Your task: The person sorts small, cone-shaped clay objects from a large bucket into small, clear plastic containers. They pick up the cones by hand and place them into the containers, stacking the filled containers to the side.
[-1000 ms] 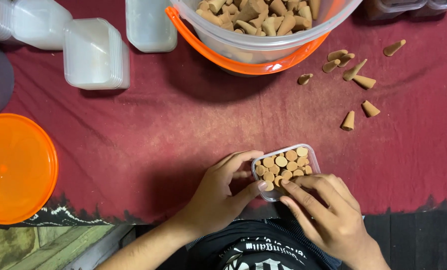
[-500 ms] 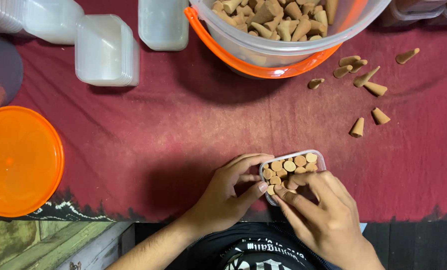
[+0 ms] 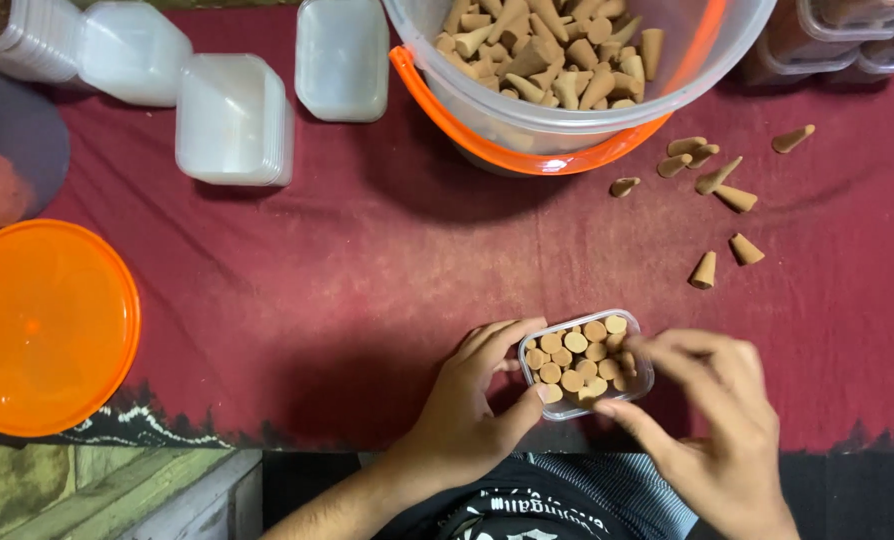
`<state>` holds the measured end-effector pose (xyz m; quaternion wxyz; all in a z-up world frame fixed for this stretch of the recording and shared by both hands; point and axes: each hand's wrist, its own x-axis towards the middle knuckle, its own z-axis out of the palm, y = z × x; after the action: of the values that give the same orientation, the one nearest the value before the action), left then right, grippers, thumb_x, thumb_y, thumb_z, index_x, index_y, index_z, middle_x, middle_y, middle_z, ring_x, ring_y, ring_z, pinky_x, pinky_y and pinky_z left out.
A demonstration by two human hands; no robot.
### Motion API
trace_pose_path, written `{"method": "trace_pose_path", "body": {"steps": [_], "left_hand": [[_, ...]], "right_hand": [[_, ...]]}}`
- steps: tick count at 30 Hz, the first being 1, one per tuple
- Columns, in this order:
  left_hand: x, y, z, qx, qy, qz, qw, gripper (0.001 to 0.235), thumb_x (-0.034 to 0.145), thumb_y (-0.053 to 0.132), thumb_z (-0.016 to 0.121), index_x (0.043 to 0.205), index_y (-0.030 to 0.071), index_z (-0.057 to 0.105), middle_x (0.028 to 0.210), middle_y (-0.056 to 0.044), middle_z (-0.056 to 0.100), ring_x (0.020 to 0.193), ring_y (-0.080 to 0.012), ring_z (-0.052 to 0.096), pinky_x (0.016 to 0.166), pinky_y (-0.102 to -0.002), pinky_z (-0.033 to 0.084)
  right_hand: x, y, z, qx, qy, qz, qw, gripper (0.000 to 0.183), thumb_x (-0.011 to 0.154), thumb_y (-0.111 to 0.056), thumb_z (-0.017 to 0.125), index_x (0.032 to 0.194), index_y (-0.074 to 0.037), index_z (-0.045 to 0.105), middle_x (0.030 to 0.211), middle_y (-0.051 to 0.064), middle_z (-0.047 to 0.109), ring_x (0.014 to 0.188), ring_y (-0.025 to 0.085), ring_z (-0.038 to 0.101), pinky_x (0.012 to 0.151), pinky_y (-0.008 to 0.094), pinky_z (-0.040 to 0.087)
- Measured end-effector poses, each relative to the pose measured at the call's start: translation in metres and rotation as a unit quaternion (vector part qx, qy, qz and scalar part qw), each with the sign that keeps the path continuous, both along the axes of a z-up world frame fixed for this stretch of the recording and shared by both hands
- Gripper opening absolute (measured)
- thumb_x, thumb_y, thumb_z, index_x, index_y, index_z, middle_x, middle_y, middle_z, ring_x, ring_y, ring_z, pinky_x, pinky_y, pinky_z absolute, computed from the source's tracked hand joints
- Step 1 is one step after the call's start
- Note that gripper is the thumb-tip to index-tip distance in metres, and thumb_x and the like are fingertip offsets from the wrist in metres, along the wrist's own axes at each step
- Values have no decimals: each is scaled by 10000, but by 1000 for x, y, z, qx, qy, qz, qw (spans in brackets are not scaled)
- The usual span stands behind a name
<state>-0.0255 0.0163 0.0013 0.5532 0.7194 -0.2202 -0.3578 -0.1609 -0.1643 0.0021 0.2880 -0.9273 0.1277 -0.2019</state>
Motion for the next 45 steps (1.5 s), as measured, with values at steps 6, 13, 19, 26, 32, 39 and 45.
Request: {"method": "trace_pose_path", "body": {"steps": [6, 13, 19, 26, 32, 39, 45], "left_hand": [[-8, -4, -7, 52, -38, 16, 998, 649, 808, 420, 674, 1382, 126, 604, 1349, -67, 639, 1144, -158, 637, 890, -278, 576], [-9, -7, -15, -18, -61, 44, 997, 521, 820, 285, 697, 1296, 81, 645, 1289, -93, 661, 1186, -177, 637, 837, -274, 633], [-8, -11, -10, 8, -61, 32, 998, 511, 817, 369, 719, 1257, 116, 663, 1279, -61, 693, 1153, -166, 680, 822, -291, 617], [-6, -8, -3, 0, -24, 32, 999, 520, 844, 307, 663, 1319, 95, 646, 1340, -78, 646, 1200, -162, 655, 900, -296, 628], [-6, -7, -4, 34, -75, 2, 997, 555, 859, 305, 619, 1367, 80, 618, 1356, -103, 658, 1282, -192, 597, 1005, -309, 560], [-12, -9, -12, 50, -2, 36, 998, 648, 808, 362, 759, 1394, 125, 615, 1399, -68, 627, 1212, -151, 683, 982, -291, 600], [-18, -16, -24, 54, 23, 83, 995, 662, 755, 194, 853, 1374, 126, 628, 1382, -84, 628, 1109, -210, 771, 915, -286, 676]], "right_hand": [[7, 3, -14, 180, 126, -54, 974, 922, 608, -345, 924, 1425, -121, 560, 1309, 81, 579, 1249, 205, 597, 1082, 363, 472], [15, -4, -26, 251, 108, -23, 962, 901, 585, -345, 953, 1369, -118, 572, 1309, 71, 587, 1248, 182, 582, 1095, 336, 450], [13, 1, -24, 274, 126, -32, 953, 860, 642, -356, 939, 1389, -190, 546, 1331, 44, 570, 1248, 160, 608, 1039, 323, 512], [10, 3, -43, 254, 111, -40, 960, 825, 677, -369, 888, 1414, -199, 561, 1360, 21, 597, 1293, 157, 576, 1082, 334, 450], [14, 6, -36, 230, 102, -34, 967, 784, 710, -348, 868, 1405, -171, 552, 1340, 45, 603, 1292, 183, 558, 1070, 344, 454], [9, 3, -40, 266, 92, -30, 959, 849, 713, -345, 886, 1454, -167, 511, 1365, 32, 597, 1294, 169, 560, 1062, 355, 481], [4, -11, -38, 303, 15, 6, 953, 520, 894, -241, 694, 1390, -106, 618, 1285, 54, 694, 1178, 159, 680, 1039, 292, 506]]}}
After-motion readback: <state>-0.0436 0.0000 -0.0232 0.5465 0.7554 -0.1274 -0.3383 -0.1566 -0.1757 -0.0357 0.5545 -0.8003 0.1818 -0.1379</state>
